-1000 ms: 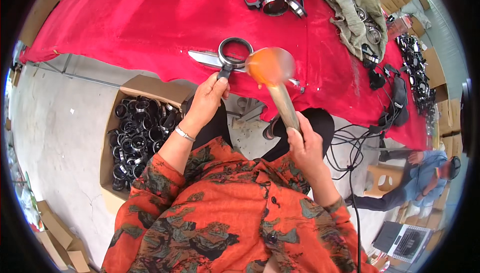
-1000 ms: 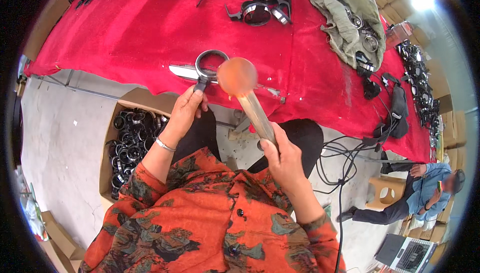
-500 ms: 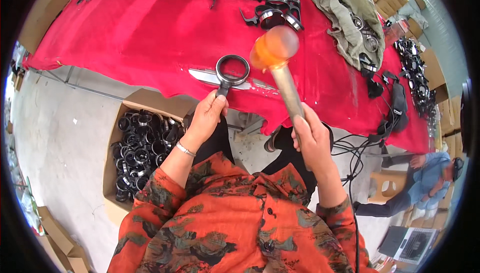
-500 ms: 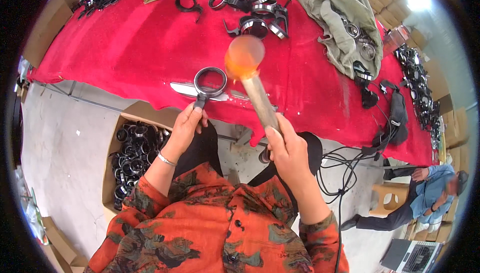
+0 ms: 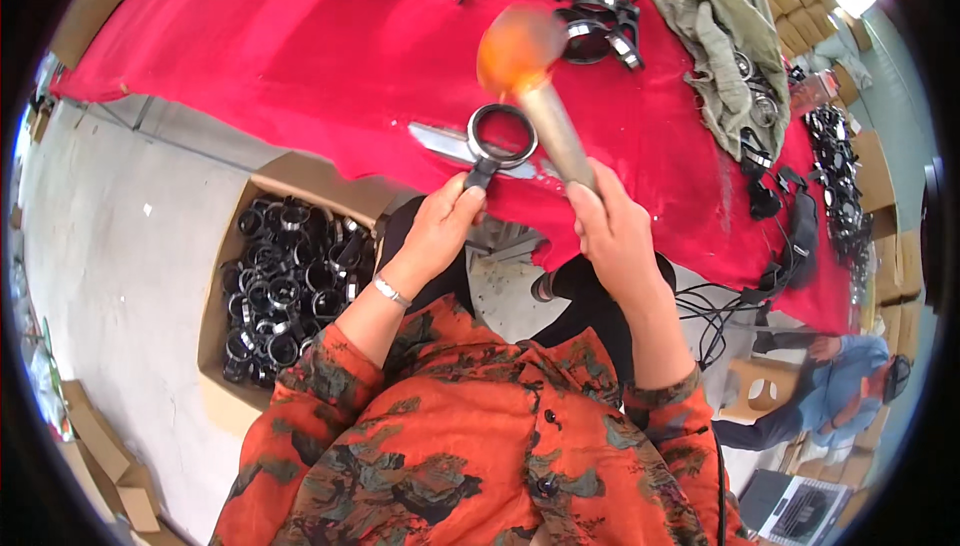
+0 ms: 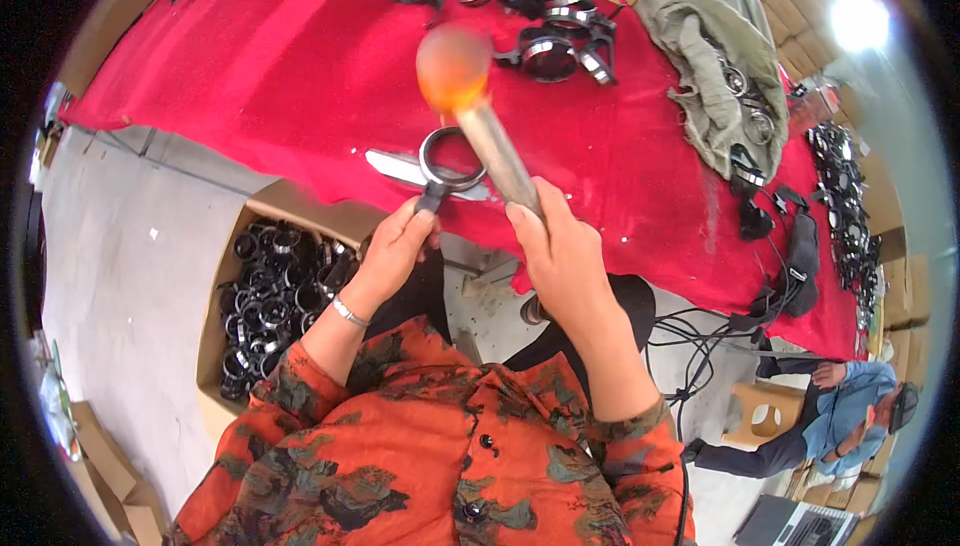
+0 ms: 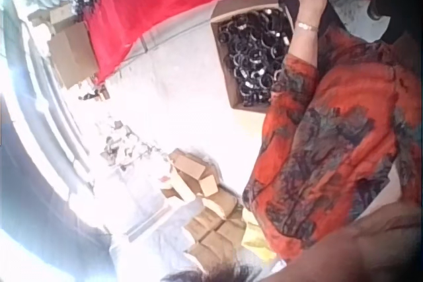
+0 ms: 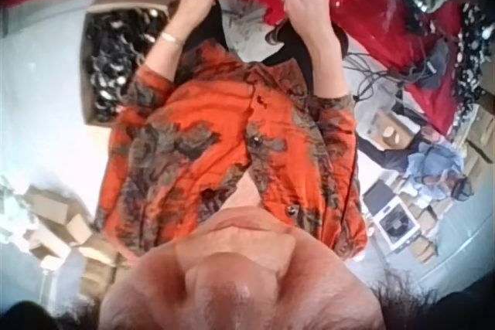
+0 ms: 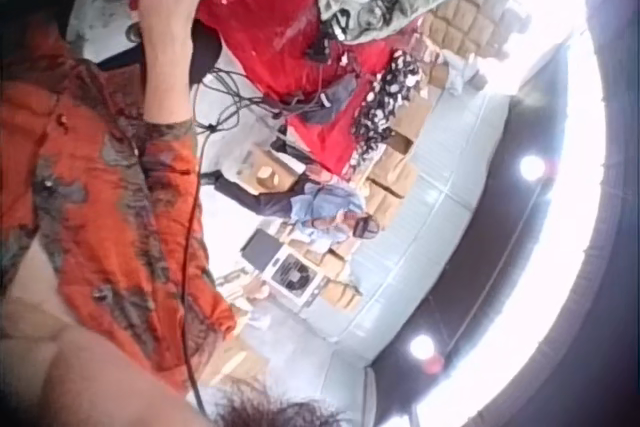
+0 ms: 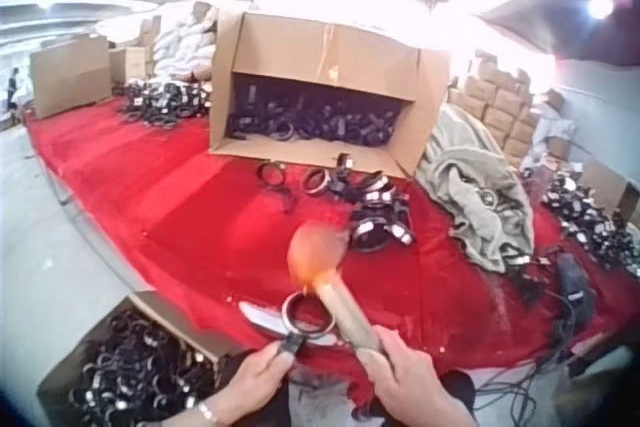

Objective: Assemble metal ring components onto straps using a rubber mallet in a manufacturing setting.

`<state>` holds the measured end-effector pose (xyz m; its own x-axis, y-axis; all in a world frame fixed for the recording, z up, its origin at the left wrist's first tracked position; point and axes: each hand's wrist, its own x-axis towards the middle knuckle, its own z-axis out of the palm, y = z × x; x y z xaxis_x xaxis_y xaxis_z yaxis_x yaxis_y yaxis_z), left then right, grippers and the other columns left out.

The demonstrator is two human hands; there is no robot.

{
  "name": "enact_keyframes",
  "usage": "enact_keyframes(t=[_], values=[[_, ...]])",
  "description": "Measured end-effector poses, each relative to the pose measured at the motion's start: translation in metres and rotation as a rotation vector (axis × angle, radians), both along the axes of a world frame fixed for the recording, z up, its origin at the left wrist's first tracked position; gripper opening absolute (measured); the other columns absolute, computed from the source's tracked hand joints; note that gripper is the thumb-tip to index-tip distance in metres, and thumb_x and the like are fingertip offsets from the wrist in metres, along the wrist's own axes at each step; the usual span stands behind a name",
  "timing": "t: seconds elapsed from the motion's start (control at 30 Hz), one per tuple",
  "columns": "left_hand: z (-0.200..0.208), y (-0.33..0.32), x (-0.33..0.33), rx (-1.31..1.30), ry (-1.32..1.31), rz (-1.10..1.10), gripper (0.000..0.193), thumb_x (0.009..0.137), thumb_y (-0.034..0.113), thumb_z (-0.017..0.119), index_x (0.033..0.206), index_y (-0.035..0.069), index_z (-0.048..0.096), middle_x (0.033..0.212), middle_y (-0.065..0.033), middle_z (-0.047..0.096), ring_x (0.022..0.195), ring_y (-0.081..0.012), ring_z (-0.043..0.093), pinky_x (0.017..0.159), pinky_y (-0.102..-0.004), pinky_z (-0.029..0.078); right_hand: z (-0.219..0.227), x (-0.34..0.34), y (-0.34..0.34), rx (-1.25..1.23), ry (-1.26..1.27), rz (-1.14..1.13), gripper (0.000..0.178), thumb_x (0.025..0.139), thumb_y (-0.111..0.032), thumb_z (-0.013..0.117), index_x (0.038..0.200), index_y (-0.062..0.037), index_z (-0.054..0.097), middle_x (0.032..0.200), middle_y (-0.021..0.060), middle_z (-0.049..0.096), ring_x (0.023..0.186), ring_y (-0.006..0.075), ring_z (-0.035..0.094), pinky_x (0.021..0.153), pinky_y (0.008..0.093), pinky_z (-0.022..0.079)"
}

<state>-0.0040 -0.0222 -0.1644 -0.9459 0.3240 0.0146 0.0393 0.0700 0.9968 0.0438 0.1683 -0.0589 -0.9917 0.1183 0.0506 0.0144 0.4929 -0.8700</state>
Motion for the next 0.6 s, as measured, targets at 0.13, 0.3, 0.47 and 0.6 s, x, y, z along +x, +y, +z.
enact_keyframes(t=[0.13, 0.3, 0.47, 0.6], values=[[0.007, -0.004, 0.003, -0.062, 0.034, 0.026, 0.027, 0.093, 0.028, 0.045, 0.085, 0.003, 0.053, 0.068, -0.0026, 0.053, 0.059, -0.0116, 0.049, 0.055, -0.0261, 0.041, 0.005, -0.022, 0.004, -0.069, -0.28, -0.024, 0.028, 0.091, -0.03, 0.051, 0.106, -0.0056, 0.056, 0.064, 0.002, 0.052, 0.05, 0.0074, 0.049, 0.044, 0.024, 0.04], [-0.021, -0.074, 0.066, -0.29, 0.388, 0.294, 0.02, 0.084, 0.017, 0.054, 0.077, 0.0, 0.047, 0.075, -0.0178, 0.048, 0.069, -0.0354, 0.049, 0.06, -0.0411, 0.04, -0.005, 0.014, 0.032, -0.275, -0.227, -0.098, 0.034, 0.094, -0.03, 0.045, 0.115, -0.0044, 0.05, 0.064, 0.0003, 0.05, 0.046, 0.0067, 0.046, 0.039, 0.0195, 0.036], [-0.085, -0.175, 0.093, -0.392, -0.252, 0.536, 0.024, 0.09, 0.022, 0.049, 0.08, 0.001, 0.056, 0.066, -0.0066, 0.059, 0.057, -0.0142, 0.053, 0.054, -0.0285, 0.043, -0.023, 0.053, 0.054, -0.376, -0.209, -0.225, 0.037, 0.094, -0.034, 0.045, 0.114, -0.0032, 0.049, 0.065, 0.0021, 0.051, 0.048, 0.0078, 0.047, 0.041, 0.0209, 0.038], [-0.13, -0.209, 0.055, -0.925, 0.291, 0.221, 0.025, 0.087, 0.025, 0.05, 0.086, 0.0, 0.057, 0.086, -0.0198, 0.062, 0.08, -0.0335, 0.061, 0.069, -0.0438, 0.048, -0.034, 0.069, 0.066, -0.46, -0.163, -0.286, 0.028, 0.095, -0.034, 0.045, 0.1, -0.0066, 0.049, 0.066, 0.0036, 0.05, 0.046, 0.0088, 0.047, 0.038, 0.021, 0.038]])
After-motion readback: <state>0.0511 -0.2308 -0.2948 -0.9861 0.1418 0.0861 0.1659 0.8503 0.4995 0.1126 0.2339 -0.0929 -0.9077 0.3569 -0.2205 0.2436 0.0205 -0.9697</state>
